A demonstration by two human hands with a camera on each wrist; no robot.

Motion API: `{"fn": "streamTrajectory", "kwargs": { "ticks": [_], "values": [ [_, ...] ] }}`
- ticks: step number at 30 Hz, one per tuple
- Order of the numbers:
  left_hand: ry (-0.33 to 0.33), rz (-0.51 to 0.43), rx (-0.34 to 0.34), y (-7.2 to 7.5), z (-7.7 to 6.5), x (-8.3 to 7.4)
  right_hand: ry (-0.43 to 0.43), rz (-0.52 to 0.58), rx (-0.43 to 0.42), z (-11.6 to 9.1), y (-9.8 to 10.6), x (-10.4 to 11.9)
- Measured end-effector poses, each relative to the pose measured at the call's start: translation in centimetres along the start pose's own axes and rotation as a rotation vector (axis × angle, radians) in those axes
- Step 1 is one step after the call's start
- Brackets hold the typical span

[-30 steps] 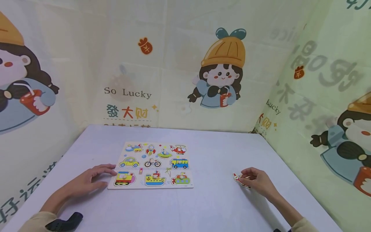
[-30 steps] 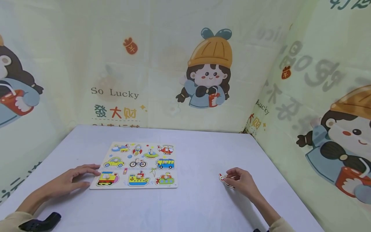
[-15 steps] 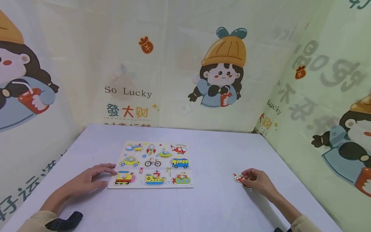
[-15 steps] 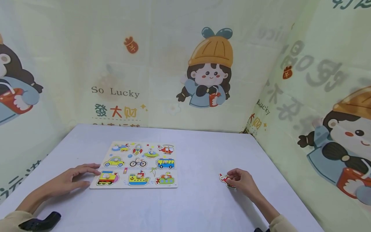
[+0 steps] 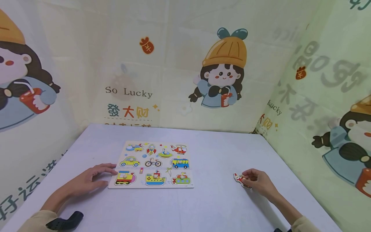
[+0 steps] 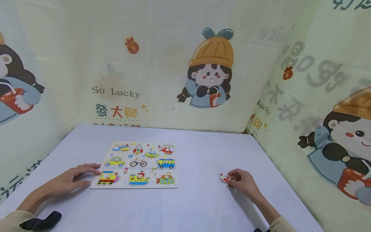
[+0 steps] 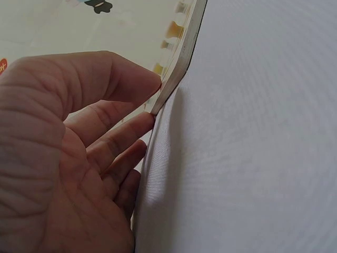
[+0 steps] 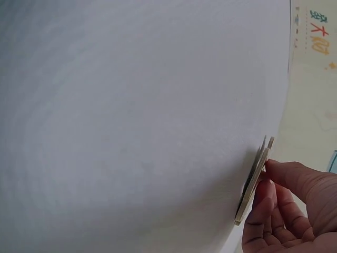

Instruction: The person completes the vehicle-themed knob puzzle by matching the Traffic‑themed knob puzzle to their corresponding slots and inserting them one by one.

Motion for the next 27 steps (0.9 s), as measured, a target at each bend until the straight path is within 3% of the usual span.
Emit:
{"fn": "streamTrajectory", "kwargs": {
  "ticks": [6, 13, 21, 27],
  "values": [
    [-0.005, 0.008, 0.001, 0.1, 0.0, 0.0, -0.01, 0.056, -0.023, 0.0, 0.3, 0.1],
    [0.001, -0.002, 0.001, 0.0, 0.0, 0.0, -0.094, 0.198, -0.032, 0.2, 0.2, -0.1],
    [0.024, 0.011, -0.007, 0.0, 0.0, 0.2, -0.07, 0.418, -0.009, 0.5, -0.3, 0.8],
    [0.006, 0.0, -0.019, 0.1, 0.0, 0.2, -0.059, 0.507, 0.004, 0.6, -0.9, 1.8]
  ]
}}
Point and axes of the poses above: each hand's wrist, its own z-axis towards the middle knuckle, its own y-axis out of the back of the hand, x = y × z, the point moved 5 cm from there along z, towards the middle knuckle, and after that the axes turned 6 degrees about -z, right-handed, at the moved point
